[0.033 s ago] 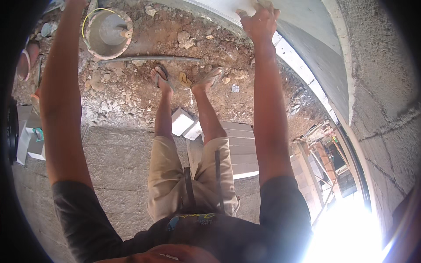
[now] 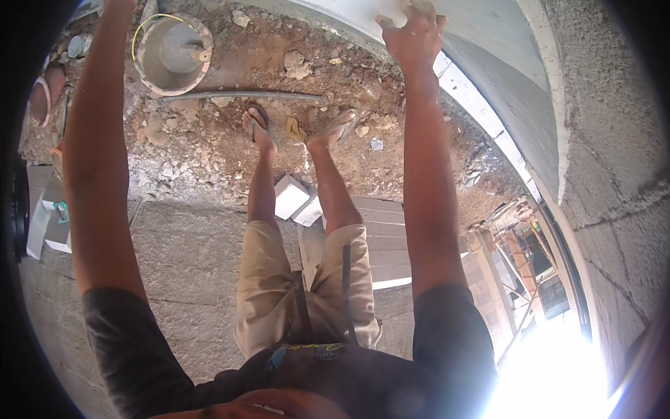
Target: The person cuts a white tile with a hand saw, scoops mortar from a bucket with a trowel, applies it to the tile, and places the tile onto a curved wall. The person repeats this process for multiple tiles.
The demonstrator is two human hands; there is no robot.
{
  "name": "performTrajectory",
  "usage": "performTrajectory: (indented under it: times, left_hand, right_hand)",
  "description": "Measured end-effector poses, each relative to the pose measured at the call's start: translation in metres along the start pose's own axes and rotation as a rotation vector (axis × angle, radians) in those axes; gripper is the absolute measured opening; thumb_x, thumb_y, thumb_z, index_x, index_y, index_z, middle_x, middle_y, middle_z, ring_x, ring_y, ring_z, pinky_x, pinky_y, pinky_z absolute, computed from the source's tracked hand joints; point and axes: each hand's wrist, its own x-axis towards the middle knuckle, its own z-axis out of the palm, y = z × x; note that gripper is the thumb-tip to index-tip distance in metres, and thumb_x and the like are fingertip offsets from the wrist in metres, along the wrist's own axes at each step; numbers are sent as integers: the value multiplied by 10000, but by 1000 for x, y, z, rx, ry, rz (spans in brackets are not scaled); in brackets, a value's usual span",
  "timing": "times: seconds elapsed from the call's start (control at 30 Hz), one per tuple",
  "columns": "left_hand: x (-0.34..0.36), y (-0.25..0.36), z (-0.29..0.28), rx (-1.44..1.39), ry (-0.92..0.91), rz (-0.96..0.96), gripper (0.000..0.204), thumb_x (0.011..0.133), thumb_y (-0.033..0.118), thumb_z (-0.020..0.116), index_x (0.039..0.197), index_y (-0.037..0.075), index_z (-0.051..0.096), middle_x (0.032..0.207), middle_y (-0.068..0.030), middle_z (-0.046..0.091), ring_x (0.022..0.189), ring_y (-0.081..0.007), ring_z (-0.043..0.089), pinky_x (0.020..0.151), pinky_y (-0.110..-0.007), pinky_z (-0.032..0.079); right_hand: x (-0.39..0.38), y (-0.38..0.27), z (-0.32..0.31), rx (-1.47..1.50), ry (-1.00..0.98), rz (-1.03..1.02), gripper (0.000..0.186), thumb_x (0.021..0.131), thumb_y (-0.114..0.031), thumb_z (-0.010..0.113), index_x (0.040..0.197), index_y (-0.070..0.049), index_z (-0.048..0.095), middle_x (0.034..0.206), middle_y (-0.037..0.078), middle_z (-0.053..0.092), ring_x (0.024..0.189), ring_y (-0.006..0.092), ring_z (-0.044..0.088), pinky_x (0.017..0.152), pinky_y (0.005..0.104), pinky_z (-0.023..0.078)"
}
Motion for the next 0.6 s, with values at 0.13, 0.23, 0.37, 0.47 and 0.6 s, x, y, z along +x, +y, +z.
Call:
performTrajectory:
  times: [0.13, 0.23, 0.37, 0.47, 0.6]
  left_hand:
    - [7, -5, -9, 71, -19, 78, 430, 1016, 100, 488, 1419, -42, 534, 1390, -238, 590, 1304, -346, 555, 1138, -440, 416]
    - [14, -6, -23, 138, -24, 153, 434, 1017, 119, 510, 1411, -60, 531, 1372, -244, 597, 1279, -353, 573, 1116, -443, 439]
    - [24, 10, -31, 295, -10, 418, 445, 1018, 144, 540, 1401, -83, 527, 1348, -251, 607, 1247, -362, 597, 1087, -446, 470]
    - [37, 32, -22, -1088, 140, -848, 417, 958, 237, 688, 1293, -1, 615, 1149, -130, 697, 1057, -272, 684, 924, -396, 573]
    - [45, 48, -10, -777, 258, -907, 392, 888, 393, 757, 1119, 83, 693, 904, -41, 701, 773, -206, 663, 622, -347, 526]
  right_hand:
    - [-27, -3, -15, 71, 217, -99, 563, 860, -456, 828, 1338, -182, 714, 1292, 178, 677, 1237, 339, 603, 1113, 514, 447]
    - [-78, 27, -14, 390, 461, 11, 173, 937, -209, 754, 1034, -66, 770, 999, 130, 735, 955, 249, 686, 852, 425, 584]
    - [-183, 129, 40, 519, 193, 653, 194, 993, -215, 668, 979, -52, 771, 968, 129, 751, 866, 228, 716, 735, 409, 567]
    - [-250, 229, 123, 142, -167, 701, 325, 961, -289, 669, 1204, -77, 707, 1098, 203, 744, 1033, 383, 714, 871, 480, 547]
    - [-294, 333, 241, -51, -525, 923, 598, 875, -347, 620, 1392, -50, 567, 1271, 297, 664, 1199, 483, 622, 1002, 569, 495]
